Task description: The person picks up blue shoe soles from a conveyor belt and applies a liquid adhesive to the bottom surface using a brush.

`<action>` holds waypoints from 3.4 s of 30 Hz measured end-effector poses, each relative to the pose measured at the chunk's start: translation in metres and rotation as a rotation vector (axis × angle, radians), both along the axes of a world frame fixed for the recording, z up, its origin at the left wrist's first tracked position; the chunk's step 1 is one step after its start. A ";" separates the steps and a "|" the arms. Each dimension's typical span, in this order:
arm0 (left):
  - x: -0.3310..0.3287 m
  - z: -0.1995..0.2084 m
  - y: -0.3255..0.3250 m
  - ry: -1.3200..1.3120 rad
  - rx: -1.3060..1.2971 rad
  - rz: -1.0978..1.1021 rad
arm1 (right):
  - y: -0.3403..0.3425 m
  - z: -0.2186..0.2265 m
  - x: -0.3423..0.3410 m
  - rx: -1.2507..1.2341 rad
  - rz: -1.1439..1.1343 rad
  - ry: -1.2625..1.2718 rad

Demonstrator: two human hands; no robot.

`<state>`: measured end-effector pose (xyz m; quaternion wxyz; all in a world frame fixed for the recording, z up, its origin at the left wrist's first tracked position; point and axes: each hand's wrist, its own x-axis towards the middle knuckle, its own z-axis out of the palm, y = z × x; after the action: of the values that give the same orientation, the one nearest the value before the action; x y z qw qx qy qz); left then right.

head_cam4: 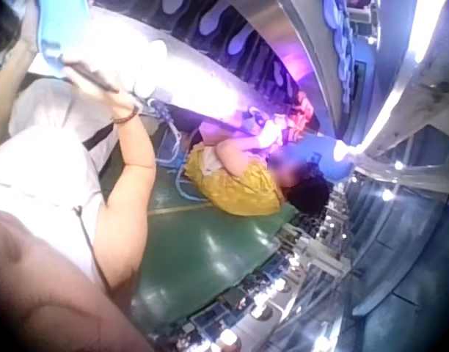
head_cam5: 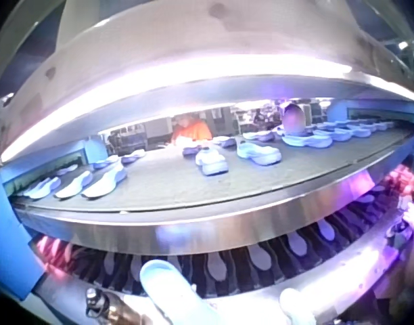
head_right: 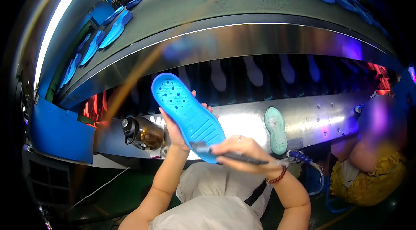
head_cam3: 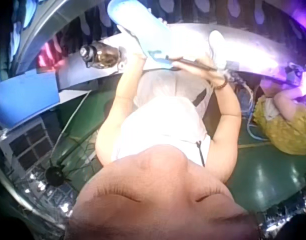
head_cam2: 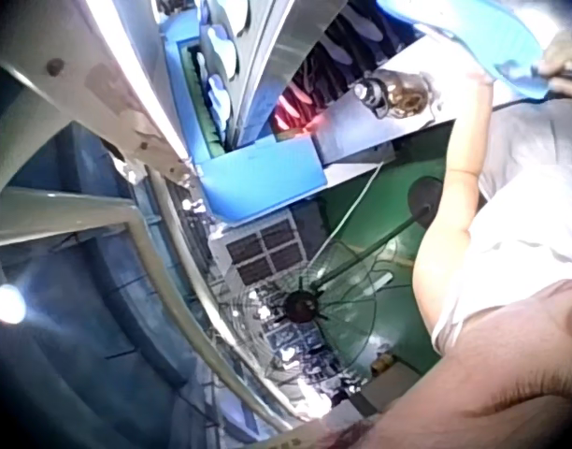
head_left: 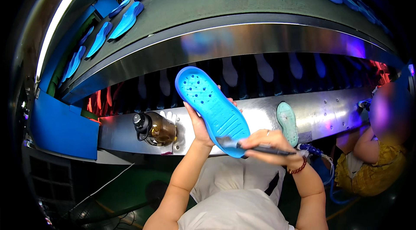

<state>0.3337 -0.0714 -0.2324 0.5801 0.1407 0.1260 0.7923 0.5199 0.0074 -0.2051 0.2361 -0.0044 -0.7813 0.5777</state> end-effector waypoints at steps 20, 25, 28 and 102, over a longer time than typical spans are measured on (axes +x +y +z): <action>0.035 0.049 -0.007 0.195 0.072 0.095 | 0.004 0.005 -0.005 -1.156 -0.016 0.255; 0.030 0.036 -0.006 0.372 -0.086 0.163 | -0.016 0.013 -0.002 -0.401 -0.203 0.155; 0.023 0.031 -0.005 0.190 -0.050 0.085 | -0.006 0.027 0.005 -0.205 -0.021 0.159; -0.160 0.153 0.075 -0.083 0.304 0.179 | 0.051 -0.093 0.023 -1.178 -0.529 0.376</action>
<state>0.1739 0.0041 -0.0795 0.4839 0.1819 -0.0072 0.8560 0.5430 0.0581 -0.2977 0.4599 -0.2231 -0.2536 0.8212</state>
